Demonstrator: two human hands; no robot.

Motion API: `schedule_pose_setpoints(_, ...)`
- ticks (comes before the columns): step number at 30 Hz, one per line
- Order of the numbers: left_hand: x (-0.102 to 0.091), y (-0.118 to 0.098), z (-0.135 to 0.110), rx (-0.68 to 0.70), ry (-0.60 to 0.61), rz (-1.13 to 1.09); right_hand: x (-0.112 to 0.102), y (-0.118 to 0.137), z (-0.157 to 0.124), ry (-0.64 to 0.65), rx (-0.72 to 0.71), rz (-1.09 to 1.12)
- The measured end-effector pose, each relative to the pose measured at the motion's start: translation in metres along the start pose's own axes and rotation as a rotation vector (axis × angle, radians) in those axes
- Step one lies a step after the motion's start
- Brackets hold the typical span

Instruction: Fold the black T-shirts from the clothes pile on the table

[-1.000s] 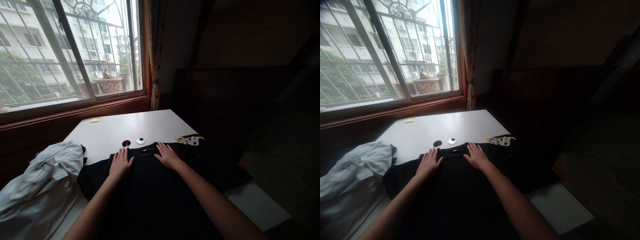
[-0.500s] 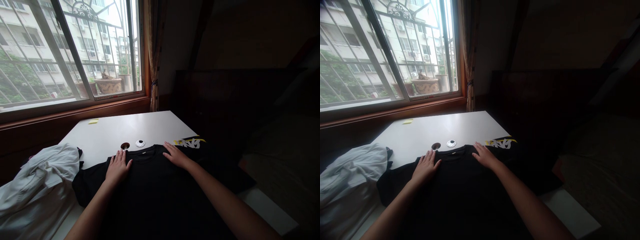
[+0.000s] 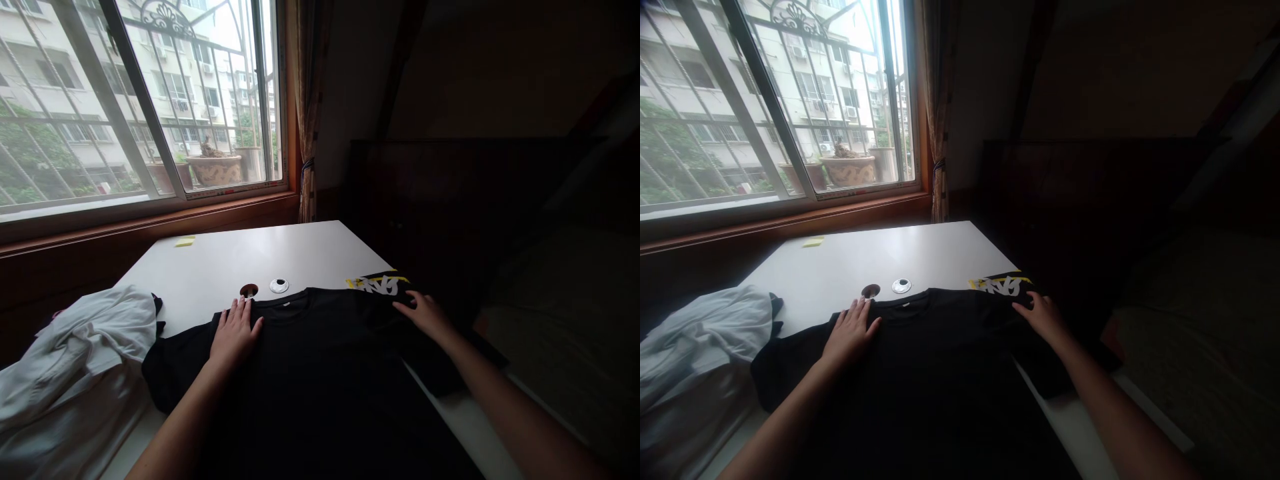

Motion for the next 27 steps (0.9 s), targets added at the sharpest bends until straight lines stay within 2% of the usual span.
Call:
schedule_pose_setpoints(3, -0.007, -0.004, 0.0, 0.063, -0.068, -0.018, 0.004, -0.003, 0.0, 0.065, 0.114, 0.15)
schedule_pose_setpoints(6, -0.021, -0.029, -0.009, 0.211, -0.123, -0.067, 0.003, 0.003, 0.0, 0.1, 0.179, 0.252)
schedule_pose_setpoints(8, -0.03, -0.061, -0.022, 0.371, -0.082, -0.133, 0.002, 0.008, 0.0, 0.12, 0.186, 0.328)
schedule_pose_setpoints(11, -0.042, -0.124, -0.053, 0.675, 0.076, -0.268, 0.001, 0.009, -0.001, 0.112, 0.179, 0.388)
schedule_pose_setpoints(14, -0.054, -0.178, -0.075, 0.853, 0.131, -0.376, 0.0, 0.002, -0.003, 0.104, 0.196, 0.339)
schedule_pose_setpoints(17, -0.053, -0.215, -0.077, 0.903, 0.127, -0.429, 0.003, -0.005, -0.007, 0.129, 0.195, 0.324)
schedule_pose_setpoints(20, -0.045, -0.235, -0.068, 0.895, 0.107, -0.454, 0.003, -0.004, -0.012, 0.127, 0.111, 0.376)
schedule_pose_setpoints(24, -0.037, -0.245, -0.063, 0.893, 0.093, -0.48, -0.005, 0.006, -0.019, 0.059, -0.02, 0.456)
schedule_pose_setpoints(27, -0.036, -0.246, -0.066, 0.889, 0.085, -0.477, -0.018, 0.023, -0.023, 0.014, -0.138, 0.539)
Point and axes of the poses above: each hand's wrist, its own z-axis towards the middle knuckle, its own x-axis out of the palm, y = z × x, the point moved 7 cm from there along z, towards the middle knuckle, and after that the axes turned 3 degrees about -y, right-handed, at the moved point
